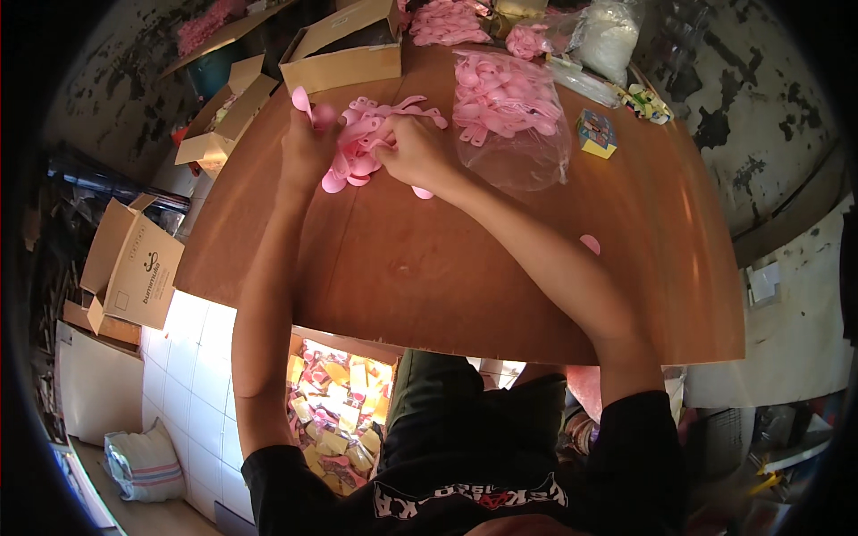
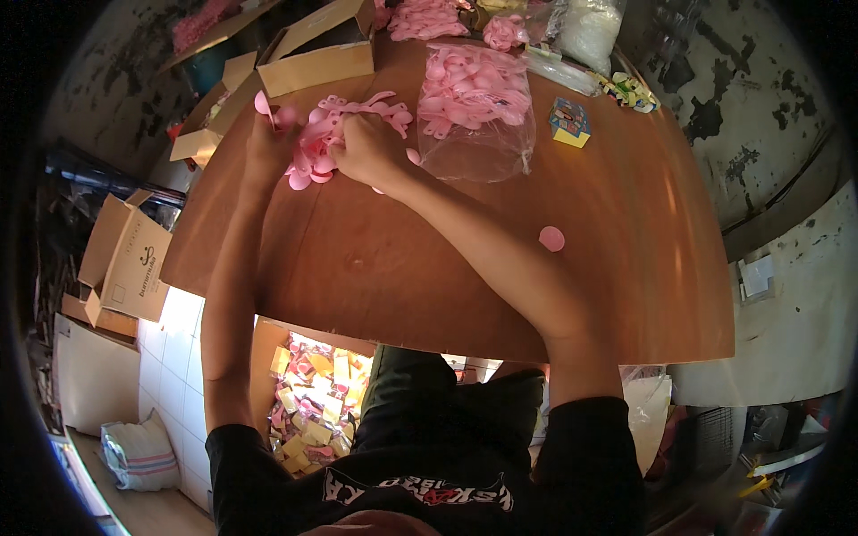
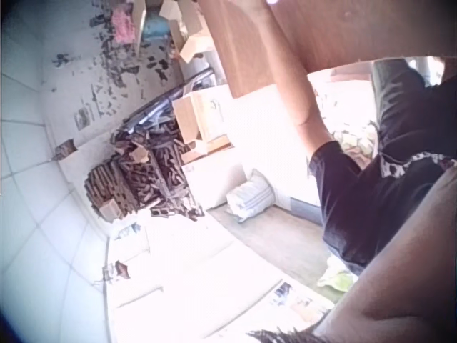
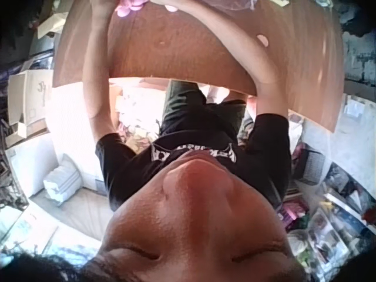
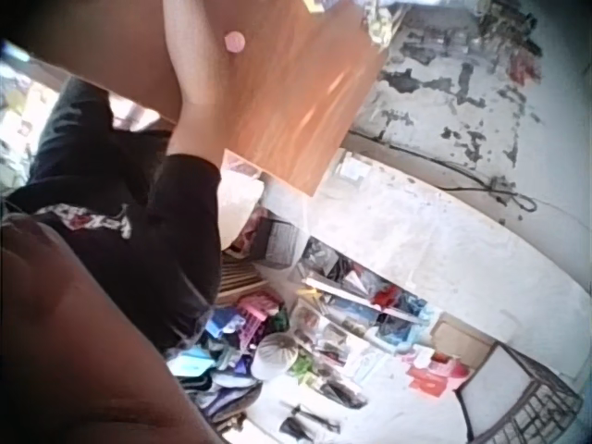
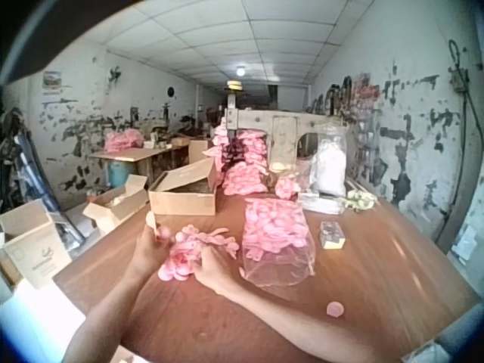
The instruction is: The person opens a small box and removes a stack of cards, then opens a plastic bag of pink plastic spoons and pours them onto the table. The person repeatedly picks up and drops the spoons, spreading them across the table surface.
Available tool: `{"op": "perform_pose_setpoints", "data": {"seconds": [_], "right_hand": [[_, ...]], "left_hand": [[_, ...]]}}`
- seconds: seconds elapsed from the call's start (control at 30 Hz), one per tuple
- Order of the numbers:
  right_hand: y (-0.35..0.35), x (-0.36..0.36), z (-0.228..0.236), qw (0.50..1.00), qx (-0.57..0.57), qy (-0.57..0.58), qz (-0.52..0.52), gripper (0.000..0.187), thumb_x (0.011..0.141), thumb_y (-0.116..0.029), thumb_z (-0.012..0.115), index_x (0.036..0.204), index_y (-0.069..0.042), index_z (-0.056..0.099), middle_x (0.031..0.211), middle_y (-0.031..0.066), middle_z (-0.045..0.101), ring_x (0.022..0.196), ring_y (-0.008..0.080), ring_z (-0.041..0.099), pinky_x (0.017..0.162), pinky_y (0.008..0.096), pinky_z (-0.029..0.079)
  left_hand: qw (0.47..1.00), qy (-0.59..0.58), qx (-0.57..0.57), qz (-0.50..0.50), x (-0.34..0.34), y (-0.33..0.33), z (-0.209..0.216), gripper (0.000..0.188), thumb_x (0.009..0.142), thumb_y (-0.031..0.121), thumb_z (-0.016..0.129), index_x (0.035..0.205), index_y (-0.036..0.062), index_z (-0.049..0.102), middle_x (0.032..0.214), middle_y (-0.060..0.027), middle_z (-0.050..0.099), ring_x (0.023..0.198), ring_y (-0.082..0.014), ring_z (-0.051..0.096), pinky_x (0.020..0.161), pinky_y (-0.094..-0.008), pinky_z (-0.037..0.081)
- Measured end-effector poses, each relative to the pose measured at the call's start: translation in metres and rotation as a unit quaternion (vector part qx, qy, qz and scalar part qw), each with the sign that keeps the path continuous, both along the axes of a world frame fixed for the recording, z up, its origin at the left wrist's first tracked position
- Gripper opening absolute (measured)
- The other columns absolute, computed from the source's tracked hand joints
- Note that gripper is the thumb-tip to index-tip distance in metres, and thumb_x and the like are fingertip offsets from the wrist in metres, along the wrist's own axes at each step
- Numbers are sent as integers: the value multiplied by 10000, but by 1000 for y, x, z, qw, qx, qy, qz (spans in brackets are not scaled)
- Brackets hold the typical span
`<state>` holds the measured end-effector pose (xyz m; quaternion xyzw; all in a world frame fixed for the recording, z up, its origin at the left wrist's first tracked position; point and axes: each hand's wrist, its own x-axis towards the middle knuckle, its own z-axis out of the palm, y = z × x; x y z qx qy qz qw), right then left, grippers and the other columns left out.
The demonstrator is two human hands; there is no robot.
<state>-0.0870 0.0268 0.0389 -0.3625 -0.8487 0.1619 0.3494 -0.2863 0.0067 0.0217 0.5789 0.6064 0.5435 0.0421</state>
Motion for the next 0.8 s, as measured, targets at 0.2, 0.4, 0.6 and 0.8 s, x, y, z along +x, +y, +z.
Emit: {"op": "perform_pose_setpoints", "data": {"seconds": [0.2,0.4,0.6,0.8], "right_hand": [[10,-27,-11,990,119,73,-13,273,802,-167,701,1041,-36,694,1010,170,713,896,357,690,788,453,547],[-51,74,24,986,-20,-157,-54,146,821,-120,647,889,1,694,951,227,698,861,352,697,770,461,542],[1,142,-27,947,42,-281,-152,260,808,-66,579,984,108,659,1185,355,600,1121,461,592,959,475,487],[122,157,-88,887,303,-208,-281,413,811,-102,591,1169,104,605,1234,332,603,1212,453,567,1047,469,464]], "left_hand": [[981,147,-6,129,8,-4,-11,423,904,310,681,1188,68,481,961,-225,716,901,-491,669,769,-559,529],[962,159,-151,163,7,-15,-12,537,939,457,586,1299,72,480,1194,-229,636,1058,-444,643,851,-545,516],[924,260,-138,244,16,-14,-21,690,912,592,543,1366,73,516,1291,-186,594,1191,-386,563,967,-544,443],[942,212,-126,227,22,-13,-19,798,894,694,488,1410,85,505,1309,-178,589,1213,-391,543,999,-552,403]]}}
